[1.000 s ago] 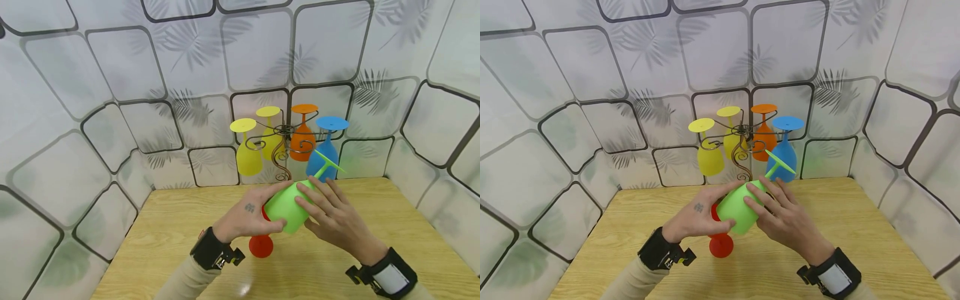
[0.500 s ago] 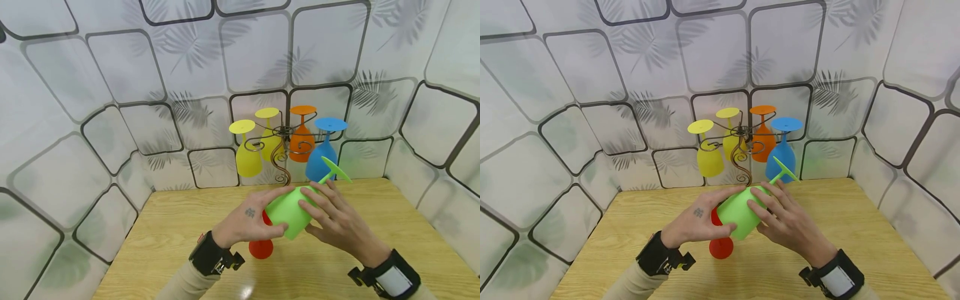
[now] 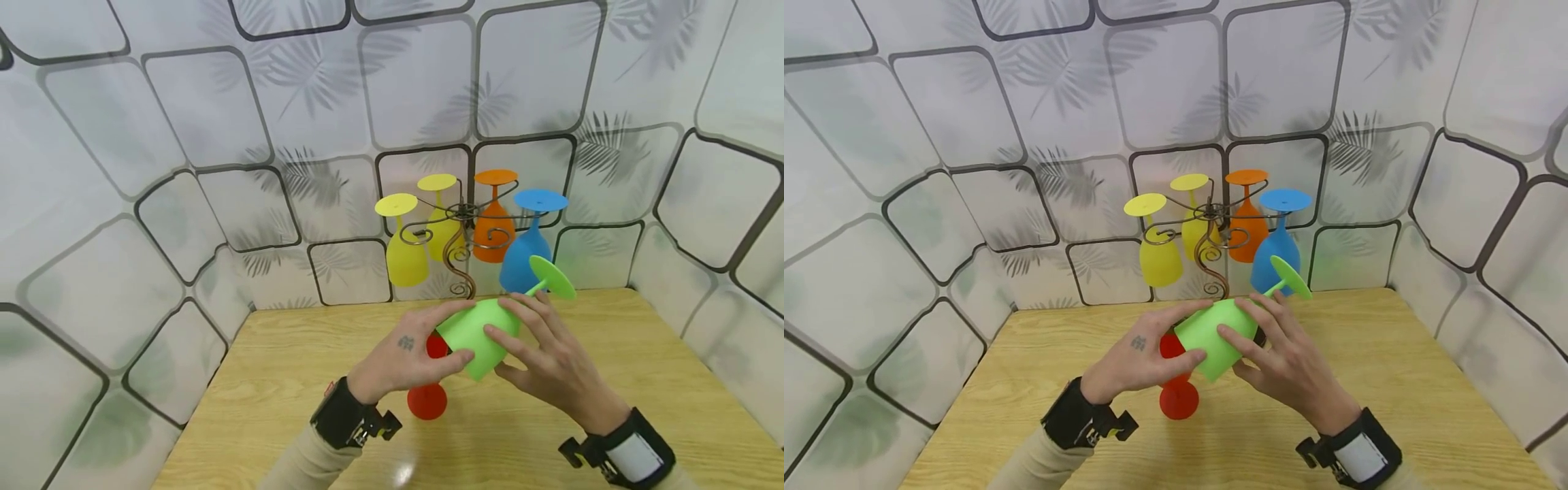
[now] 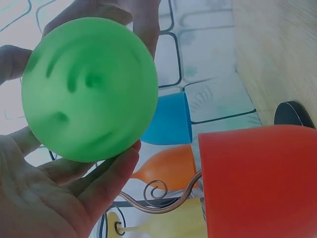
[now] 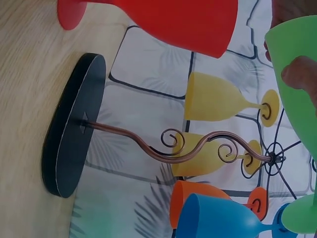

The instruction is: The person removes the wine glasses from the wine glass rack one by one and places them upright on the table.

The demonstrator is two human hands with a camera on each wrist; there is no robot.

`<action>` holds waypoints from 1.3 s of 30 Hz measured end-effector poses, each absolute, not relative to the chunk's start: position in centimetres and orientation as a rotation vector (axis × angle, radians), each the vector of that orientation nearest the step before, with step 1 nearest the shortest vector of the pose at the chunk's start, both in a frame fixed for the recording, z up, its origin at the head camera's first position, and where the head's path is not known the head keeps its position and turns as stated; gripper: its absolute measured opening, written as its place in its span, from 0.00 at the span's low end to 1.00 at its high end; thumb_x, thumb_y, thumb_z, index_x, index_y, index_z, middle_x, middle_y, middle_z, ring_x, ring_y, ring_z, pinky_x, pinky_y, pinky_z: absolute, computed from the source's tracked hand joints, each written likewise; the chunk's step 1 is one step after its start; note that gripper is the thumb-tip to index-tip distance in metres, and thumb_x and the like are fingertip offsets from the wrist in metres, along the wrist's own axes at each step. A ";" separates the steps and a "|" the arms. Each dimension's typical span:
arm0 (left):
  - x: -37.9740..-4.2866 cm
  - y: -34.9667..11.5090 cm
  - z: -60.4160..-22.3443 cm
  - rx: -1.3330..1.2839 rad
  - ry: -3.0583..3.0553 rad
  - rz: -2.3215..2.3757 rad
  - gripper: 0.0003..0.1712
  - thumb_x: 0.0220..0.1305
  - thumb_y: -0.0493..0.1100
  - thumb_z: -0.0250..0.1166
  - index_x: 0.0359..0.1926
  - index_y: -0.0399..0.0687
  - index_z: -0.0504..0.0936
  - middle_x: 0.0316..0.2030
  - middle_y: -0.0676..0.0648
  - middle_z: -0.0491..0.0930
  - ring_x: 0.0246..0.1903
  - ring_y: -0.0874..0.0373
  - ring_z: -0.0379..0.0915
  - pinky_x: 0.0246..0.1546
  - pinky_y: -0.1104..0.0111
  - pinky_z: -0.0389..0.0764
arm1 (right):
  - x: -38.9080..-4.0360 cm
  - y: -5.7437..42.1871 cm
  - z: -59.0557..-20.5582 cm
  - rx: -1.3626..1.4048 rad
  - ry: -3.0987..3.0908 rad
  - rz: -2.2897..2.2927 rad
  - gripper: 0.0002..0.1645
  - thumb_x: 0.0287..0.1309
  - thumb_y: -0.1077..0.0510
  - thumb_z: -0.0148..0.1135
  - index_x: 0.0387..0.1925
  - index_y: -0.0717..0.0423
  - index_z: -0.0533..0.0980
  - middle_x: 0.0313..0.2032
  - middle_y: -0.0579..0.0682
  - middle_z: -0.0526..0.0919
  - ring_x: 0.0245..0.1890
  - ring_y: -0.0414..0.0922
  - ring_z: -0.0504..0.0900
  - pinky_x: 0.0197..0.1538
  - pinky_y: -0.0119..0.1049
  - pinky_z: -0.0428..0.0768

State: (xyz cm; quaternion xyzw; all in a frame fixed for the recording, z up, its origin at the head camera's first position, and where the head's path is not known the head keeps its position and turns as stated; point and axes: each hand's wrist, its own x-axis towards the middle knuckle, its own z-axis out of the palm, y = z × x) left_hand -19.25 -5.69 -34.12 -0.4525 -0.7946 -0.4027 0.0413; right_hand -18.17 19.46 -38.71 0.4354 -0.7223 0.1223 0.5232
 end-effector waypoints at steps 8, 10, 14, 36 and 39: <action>-19.2 -5.4 -34.7 -1.345 -2.364 -1.281 0.29 0.72 0.51 0.60 0.70 0.45 0.73 0.57 0.47 0.80 0.48 0.61 0.77 0.48 0.70 0.83 | -18.4 19.3 -40.3 0.966 -1.744 0.568 0.33 0.68 0.38 0.59 0.55 0.63 0.77 0.55 0.73 0.76 0.53 0.64 0.75 0.75 0.37 0.63; -19.3 -5.4 -34.8 -1.374 -2.316 -1.300 0.27 0.76 0.51 0.55 0.69 0.44 0.73 0.58 0.45 0.79 0.49 0.60 0.77 0.48 0.70 0.83 | -18.3 19.2 -40.8 0.924 -1.768 0.637 0.36 0.66 0.36 0.60 0.56 0.65 0.76 0.55 0.73 0.76 0.54 0.63 0.75 0.73 0.32 0.65; -19.5 -5.5 -34.8 -1.431 -2.250 -1.352 0.29 0.81 0.55 0.45 0.71 0.44 0.70 0.58 0.44 0.79 0.50 0.59 0.78 0.49 0.69 0.83 | -18.1 19.1 -41.6 0.846 -1.810 0.746 0.43 0.63 0.34 0.62 0.58 0.68 0.74 0.56 0.72 0.76 0.58 0.59 0.75 0.70 0.26 0.65; -19.9 -5.1 -34.9 -1.259 -2.481 -1.221 0.45 0.66 0.54 0.70 0.78 0.51 0.61 0.71 0.52 0.70 0.67 0.59 0.70 0.66 0.57 0.75 | -17.2 17.5 -43.7 0.718 -1.987 1.275 0.61 0.35 0.77 0.78 0.74 0.65 0.61 0.64 0.63 0.72 0.64 0.30 0.73 0.46 0.23 0.83; -20.0 -5.1 -35.1 -1.252 -2.522 -1.158 0.45 0.66 0.57 0.70 0.78 0.53 0.62 0.71 0.53 0.71 0.69 0.60 0.67 0.67 0.58 0.73 | -17.1 17.4 -44.2 0.693 -1.992 1.299 0.60 0.35 0.78 0.77 0.73 0.64 0.62 0.62 0.64 0.74 0.62 0.29 0.74 0.41 0.25 0.85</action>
